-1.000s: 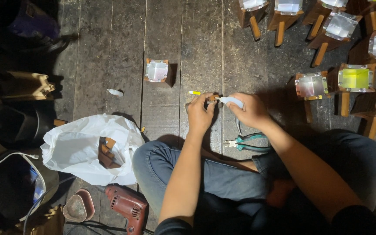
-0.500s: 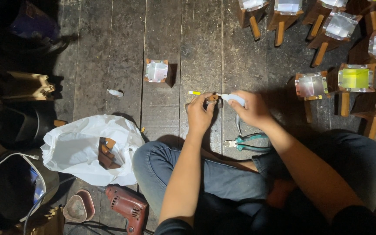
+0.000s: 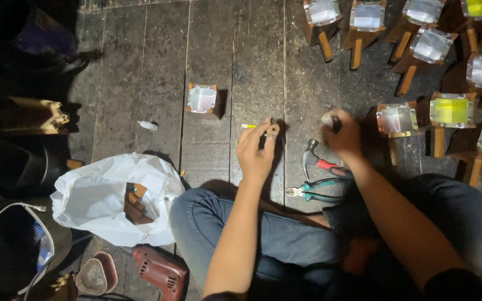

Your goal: The person assembles wooden lanterns by applying adhesive and using pliers and a hammer to secure wooden components and panels together.

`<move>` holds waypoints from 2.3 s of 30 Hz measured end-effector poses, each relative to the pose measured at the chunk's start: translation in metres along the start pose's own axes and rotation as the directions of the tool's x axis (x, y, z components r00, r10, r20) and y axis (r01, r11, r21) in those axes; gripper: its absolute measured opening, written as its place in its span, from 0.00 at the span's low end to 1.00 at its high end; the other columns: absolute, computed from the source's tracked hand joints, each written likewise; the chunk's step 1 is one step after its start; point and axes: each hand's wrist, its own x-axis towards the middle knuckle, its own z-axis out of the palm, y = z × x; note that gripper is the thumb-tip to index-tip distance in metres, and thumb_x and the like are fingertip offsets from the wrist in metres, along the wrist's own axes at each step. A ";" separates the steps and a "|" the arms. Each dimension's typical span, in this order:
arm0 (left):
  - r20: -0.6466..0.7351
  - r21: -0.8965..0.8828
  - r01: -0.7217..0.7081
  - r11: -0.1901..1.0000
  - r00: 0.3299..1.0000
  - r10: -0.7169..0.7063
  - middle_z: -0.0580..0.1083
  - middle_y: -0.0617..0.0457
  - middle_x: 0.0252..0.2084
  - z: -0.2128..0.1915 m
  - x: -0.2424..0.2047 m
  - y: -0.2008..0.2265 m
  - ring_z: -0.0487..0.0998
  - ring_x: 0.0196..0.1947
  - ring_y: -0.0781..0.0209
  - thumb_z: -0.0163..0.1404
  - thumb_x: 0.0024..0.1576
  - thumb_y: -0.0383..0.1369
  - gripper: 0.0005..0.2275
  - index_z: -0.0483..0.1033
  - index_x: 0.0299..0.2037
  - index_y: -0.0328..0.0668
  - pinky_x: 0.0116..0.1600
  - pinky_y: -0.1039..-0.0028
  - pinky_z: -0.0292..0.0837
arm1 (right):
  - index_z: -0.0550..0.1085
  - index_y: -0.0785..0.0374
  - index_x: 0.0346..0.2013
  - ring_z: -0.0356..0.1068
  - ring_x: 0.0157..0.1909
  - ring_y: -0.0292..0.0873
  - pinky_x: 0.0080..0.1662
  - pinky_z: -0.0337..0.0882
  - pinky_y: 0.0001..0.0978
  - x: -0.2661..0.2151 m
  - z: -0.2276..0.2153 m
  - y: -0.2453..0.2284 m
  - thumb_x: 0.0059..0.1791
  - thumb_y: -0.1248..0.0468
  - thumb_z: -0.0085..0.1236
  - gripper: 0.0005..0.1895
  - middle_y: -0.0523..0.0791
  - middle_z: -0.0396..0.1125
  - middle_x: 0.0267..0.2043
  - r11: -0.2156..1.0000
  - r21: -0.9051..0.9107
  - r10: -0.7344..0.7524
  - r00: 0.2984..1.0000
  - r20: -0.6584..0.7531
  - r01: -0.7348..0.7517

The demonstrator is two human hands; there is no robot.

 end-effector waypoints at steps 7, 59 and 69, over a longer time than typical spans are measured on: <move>-0.083 -0.059 -0.116 0.991 0.990 0.111 0.84 0.48 0.44 -0.002 0.003 0.028 0.82 0.37 0.50 0.61 0.57 0.25 0.07 0.84 0.44 0.40 0.47 0.66 0.79 | 0.78 0.60 0.44 0.74 0.49 0.60 0.51 0.73 0.49 -0.001 0.014 0.032 0.47 0.58 0.67 0.14 0.55 0.72 0.40 0.994 -0.035 0.105 0.993 -0.045 -0.107; 0.008 0.190 0.086 0.978 0.996 -0.089 0.78 0.56 0.24 0.026 -0.030 -0.010 0.80 0.30 0.55 0.70 0.40 0.30 0.14 0.84 0.37 0.46 0.44 0.67 0.74 | 0.81 0.63 0.32 0.68 0.27 0.40 0.31 0.69 0.32 -0.066 0.001 -0.153 0.46 0.67 0.72 0.05 0.46 0.69 0.23 0.956 0.292 0.034 0.990 -0.138 0.008; 0.037 0.215 0.359 0.908 0.926 -0.375 0.75 0.54 0.22 0.026 -0.039 -0.026 0.81 0.31 0.49 0.68 0.43 0.30 0.12 0.83 0.37 0.45 0.42 0.61 0.78 | 0.83 0.62 0.40 0.77 0.39 0.49 0.42 0.75 0.38 -0.043 0.000 -0.155 0.50 0.63 0.70 0.07 0.52 0.75 0.34 0.974 0.223 -0.039 0.999 0.015 0.034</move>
